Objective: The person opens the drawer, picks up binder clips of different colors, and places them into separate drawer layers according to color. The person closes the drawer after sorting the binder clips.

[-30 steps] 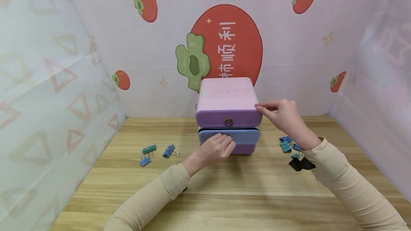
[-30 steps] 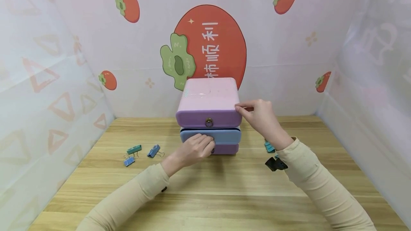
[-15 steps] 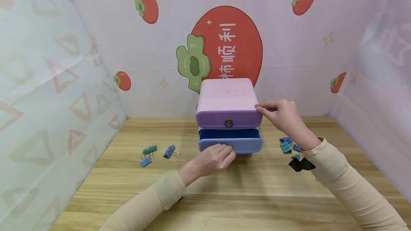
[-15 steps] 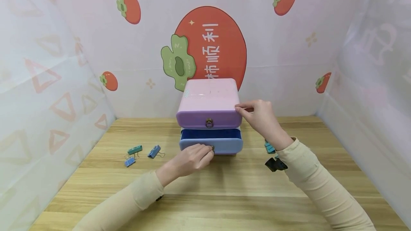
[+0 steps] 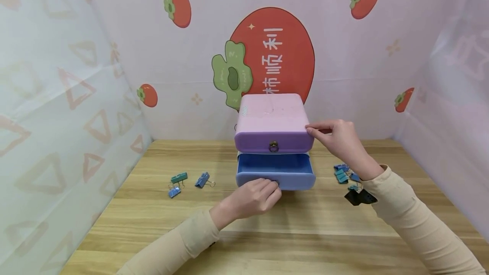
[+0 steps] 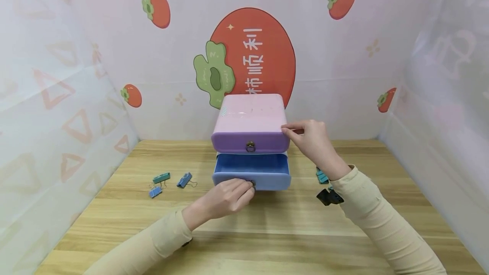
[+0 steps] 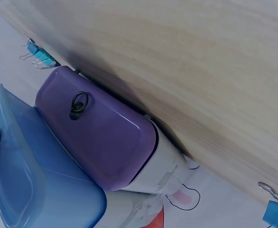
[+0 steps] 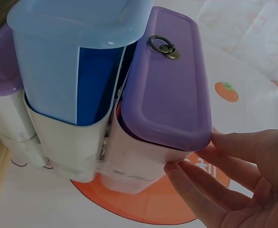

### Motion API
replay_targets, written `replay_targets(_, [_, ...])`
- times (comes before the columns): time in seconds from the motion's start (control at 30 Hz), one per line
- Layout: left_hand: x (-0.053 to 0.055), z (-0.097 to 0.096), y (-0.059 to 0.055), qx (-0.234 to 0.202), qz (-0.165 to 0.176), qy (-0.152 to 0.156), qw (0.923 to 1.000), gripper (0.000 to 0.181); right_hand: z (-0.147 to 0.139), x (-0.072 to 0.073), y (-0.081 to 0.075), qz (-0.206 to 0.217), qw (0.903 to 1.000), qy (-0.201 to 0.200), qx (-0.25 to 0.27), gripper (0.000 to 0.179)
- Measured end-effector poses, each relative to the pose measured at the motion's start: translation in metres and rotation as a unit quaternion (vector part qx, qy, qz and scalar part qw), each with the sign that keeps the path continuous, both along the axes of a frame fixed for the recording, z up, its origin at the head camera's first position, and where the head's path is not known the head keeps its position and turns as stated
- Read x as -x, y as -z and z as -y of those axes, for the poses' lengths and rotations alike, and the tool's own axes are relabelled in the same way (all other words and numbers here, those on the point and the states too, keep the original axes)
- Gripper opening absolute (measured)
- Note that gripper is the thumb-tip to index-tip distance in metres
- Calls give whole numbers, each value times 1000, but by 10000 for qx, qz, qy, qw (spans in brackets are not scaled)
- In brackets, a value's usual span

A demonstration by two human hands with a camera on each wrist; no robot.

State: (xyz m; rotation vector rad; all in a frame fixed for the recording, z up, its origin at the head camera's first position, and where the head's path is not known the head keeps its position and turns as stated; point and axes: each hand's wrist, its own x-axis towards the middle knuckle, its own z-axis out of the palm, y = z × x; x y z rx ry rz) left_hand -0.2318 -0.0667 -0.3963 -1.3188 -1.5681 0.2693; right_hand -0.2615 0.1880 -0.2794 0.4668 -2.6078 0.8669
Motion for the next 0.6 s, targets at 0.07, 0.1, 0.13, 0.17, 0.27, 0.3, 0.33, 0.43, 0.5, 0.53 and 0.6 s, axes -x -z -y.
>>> replay_targets(0.07, [-2, 0, 0, 30, 37, 5, 10000, 14, 0, 0, 1, -26, 10000, 15, -4, 29])
replay_targets(0.1, [-3, 0, -1, 45, 44, 18, 10000, 14, -1, 0, 1, -36, 10000, 24, -7, 29])
replay_targets(0.13, [-3, 0, -1, 61, 67, 34, 10000, 13, -1, 0, 1, -39, 10000, 32, -8, 29])
replay_targets(0.17, [-4, 0, -1, 82, 78, 32, 9999, 13, -1, 0, 2, -48, 10000, 38, -13, 30])
replay_targets(0.27, [-5, -1, 0, 122, 145, 9, 9998, 14, -1, 0, 2, -59, 10000, 30, -13, 30])
replay_targets(0.3, [-5, -1, 0, 139, 151, -19, 9998, 14, -1, 0, 2, -59, 10000, 26, -11, 30])
replay_targets(0.33, [-5, -1, 0, 156, 184, -42, 9997, 15, -1, 0, 2, -56, 10000, 22, -9, 31])
replay_targets(0.43, [-5, -1, 2, 244, 249, -95, 9993, 15, -1, 0, 2, -38, 10000, 27, 1, 31])
replay_targets(0.5, [-5, 0, 4, 319, 295, -116, 9990, 16, -1, 1, 2, -42, 10000, 38, -4, 31])
replay_targets(0.53, [-5, 0, 4, 351, 349, -124, 9987, 16, -1, 1, 2, -49, 10000, 38, -6, 31])
replay_targets(0.6, [-6, 0, 6, 412, 421, -138, 9982, 17, -1, 1, 2, -79, 10000, 34, -9, 31])
